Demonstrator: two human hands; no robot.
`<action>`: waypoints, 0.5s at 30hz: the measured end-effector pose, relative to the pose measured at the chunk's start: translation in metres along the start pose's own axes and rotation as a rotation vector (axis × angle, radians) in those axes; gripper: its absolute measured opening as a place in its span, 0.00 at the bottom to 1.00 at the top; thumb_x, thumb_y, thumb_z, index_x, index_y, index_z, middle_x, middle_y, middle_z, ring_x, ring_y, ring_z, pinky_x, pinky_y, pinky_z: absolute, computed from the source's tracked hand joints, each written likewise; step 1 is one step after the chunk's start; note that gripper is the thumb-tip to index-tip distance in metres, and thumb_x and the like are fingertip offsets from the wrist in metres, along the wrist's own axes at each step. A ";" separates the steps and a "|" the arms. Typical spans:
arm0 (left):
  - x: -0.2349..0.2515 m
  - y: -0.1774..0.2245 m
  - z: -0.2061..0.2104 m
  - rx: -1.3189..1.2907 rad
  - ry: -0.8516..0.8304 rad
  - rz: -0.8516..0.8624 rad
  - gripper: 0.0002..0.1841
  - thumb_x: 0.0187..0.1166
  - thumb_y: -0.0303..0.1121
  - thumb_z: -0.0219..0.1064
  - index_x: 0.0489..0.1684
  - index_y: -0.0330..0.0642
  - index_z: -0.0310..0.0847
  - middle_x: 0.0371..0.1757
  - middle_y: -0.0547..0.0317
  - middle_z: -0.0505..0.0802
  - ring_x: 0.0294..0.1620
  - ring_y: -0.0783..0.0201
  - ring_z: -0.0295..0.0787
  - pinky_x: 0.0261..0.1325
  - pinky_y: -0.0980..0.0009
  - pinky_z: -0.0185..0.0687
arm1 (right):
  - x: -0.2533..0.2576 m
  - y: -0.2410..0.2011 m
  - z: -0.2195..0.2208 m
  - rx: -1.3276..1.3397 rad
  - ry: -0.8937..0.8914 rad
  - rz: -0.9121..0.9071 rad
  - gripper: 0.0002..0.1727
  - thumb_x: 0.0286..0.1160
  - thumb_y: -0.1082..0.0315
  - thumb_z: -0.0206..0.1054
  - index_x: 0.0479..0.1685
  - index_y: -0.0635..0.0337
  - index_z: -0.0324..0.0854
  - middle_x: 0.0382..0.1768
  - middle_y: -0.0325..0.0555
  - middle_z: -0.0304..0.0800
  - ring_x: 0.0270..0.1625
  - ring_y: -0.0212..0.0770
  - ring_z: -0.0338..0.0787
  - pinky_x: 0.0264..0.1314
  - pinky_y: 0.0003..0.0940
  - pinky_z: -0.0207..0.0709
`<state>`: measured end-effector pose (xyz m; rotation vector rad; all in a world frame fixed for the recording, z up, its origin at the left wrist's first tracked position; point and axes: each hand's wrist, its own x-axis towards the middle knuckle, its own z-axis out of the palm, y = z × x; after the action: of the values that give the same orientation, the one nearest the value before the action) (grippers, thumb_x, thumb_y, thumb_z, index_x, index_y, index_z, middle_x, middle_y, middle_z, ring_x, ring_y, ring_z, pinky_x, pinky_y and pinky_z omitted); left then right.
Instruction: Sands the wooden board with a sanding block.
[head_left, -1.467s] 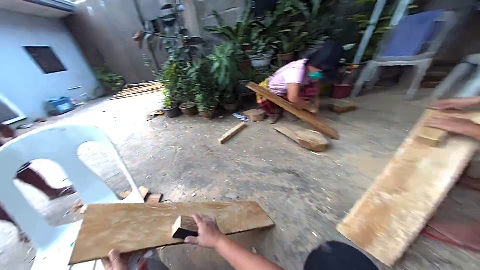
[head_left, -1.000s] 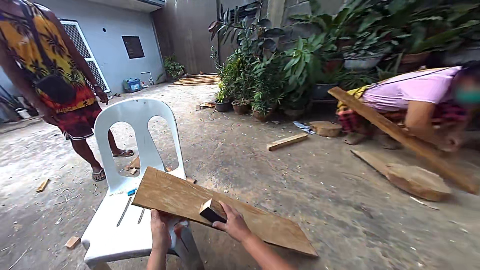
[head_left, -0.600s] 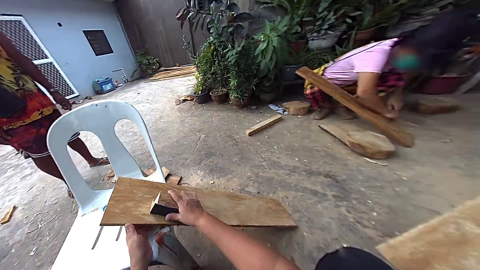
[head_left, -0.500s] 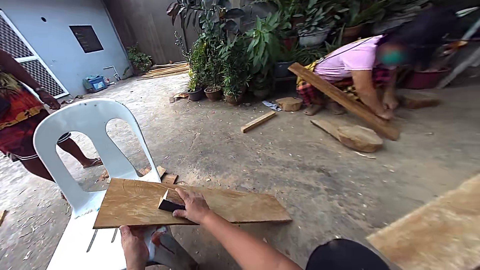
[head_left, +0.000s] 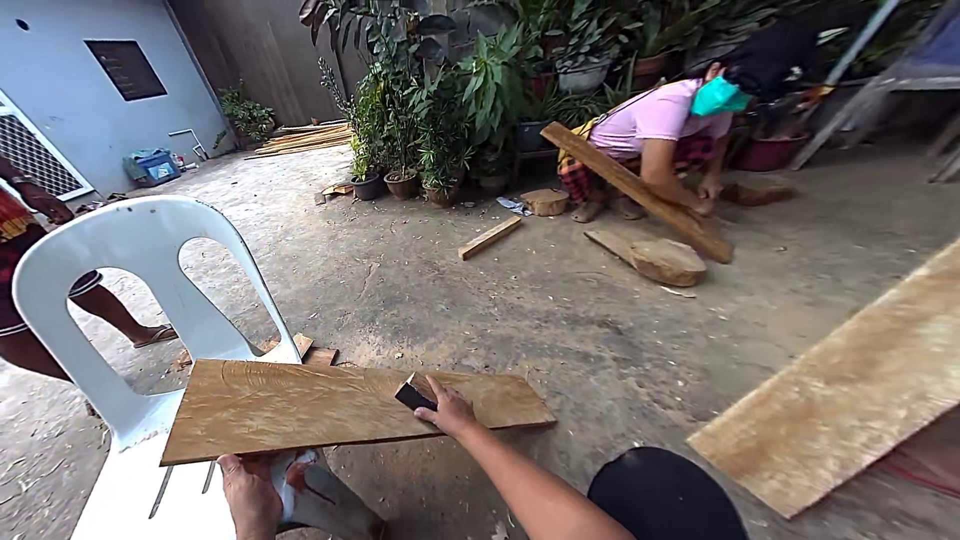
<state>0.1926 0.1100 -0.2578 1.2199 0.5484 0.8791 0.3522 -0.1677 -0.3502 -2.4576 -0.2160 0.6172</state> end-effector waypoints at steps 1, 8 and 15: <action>0.000 0.000 0.001 0.001 0.004 -0.001 0.33 0.93 0.51 0.17 0.74 0.37 0.59 0.49 0.59 0.89 0.42 0.69 0.91 0.47 0.67 0.90 | -0.001 -0.002 0.001 -0.004 0.001 -0.003 0.54 0.74 0.32 0.68 0.98 0.38 0.45 0.85 0.61 0.70 0.86 0.62 0.71 0.86 0.66 0.60; 0.000 -0.001 0.003 -0.023 0.026 -0.007 0.31 0.93 0.50 0.19 0.73 0.38 0.60 0.48 0.62 0.88 0.42 0.72 0.90 0.46 0.69 0.89 | -0.021 -0.105 0.006 -0.015 -0.001 -0.388 0.52 0.72 0.34 0.71 0.96 0.40 0.54 0.81 0.64 0.75 0.82 0.66 0.75 0.84 0.71 0.61; 0.001 -0.002 -0.001 -0.034 0.020 -0.007 0.32 0.93 0.50 0.17 0.74 0.38 0.59 0.50 0.61 0.89 0.45 0.70 0.91 0.48 0.67 0.90 | -0.041 -0.233 0.002 -0.112 -0.087 -0.674 0.52 0.73 0.34 0.70 0.96 0.43 0.54 0.77 0.63 0.78 0.79 0.62 0.77 0.81 0.66 0.65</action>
<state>0.1933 0.1111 -0.2597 1.1786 0.5514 0.8918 0.3121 0.0105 -0.2003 -2.2529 -1.0795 0.4135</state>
